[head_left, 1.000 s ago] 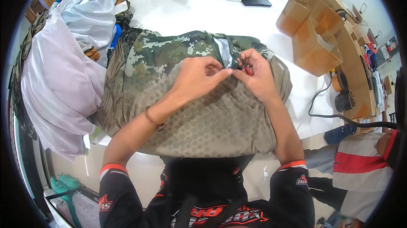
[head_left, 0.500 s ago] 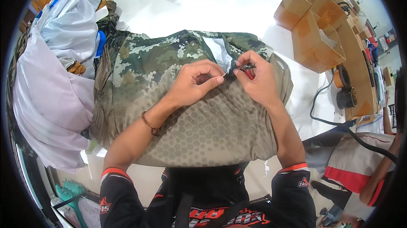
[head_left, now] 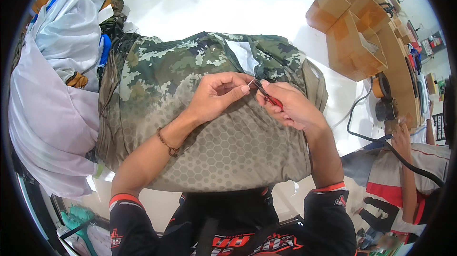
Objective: The person uses red-handled scissors to cut open seams on a camouflage-patterned garment laid on a white table. They repeatedly lift the fabric, cut along the stitching, and pull the layers apart to expose the white interior lining.
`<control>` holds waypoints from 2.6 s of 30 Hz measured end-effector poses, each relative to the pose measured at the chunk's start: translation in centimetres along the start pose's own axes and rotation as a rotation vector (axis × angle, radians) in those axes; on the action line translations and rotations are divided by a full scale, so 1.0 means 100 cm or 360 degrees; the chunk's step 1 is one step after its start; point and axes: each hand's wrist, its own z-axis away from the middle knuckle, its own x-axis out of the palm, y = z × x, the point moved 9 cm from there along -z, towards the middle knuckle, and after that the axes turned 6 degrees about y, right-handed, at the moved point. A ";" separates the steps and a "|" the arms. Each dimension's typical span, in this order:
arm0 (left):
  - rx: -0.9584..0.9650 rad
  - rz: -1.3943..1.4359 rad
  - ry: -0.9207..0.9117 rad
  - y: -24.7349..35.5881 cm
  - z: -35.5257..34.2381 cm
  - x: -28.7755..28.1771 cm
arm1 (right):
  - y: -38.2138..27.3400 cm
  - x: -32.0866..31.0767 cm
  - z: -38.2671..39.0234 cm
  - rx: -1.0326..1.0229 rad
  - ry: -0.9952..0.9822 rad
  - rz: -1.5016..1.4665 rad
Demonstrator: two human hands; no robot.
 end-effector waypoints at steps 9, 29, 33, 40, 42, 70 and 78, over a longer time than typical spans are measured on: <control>0.0041 -0.0098 -0.0052 0.000 0.002 0.003 | 0.002 -0.005 -0.011 -0.0188 0.0092 0.0066; -0.0272 -0.2245 -0.0222 0.191 0.223 -0.038 | -0.052 -0.040 0.005 -0.1071 0.0868 0.0414; 0.0236 -0.1821 -0.0340 0.167 0.152 0.009 | -0.043 -0.040 0.002 -0.0903 0.0896 0.0695; 0.1000 -0.1610 0.0178 0.090 0.019 0.038 | -0.041 -0.041 -0.003 -0.0950 0.0711 0.0056; 0.1088 -0.1657 0.0277 0.078 0.007 0.039 | -0.040 -0.038 -0.001 -0.0894 0.0640 -0.0119; -0.0215 0.0111 0.0260 -0.011 -0.002 -0.003 | -0.038 -0.016 0.001 -0.1282 0.0616 0.0027; -0.0388 0.0501 0.0125 -0.015 -0.005 -0.006 | -0.048 -0.014 0.007 -0.1535 0.0665 0.0277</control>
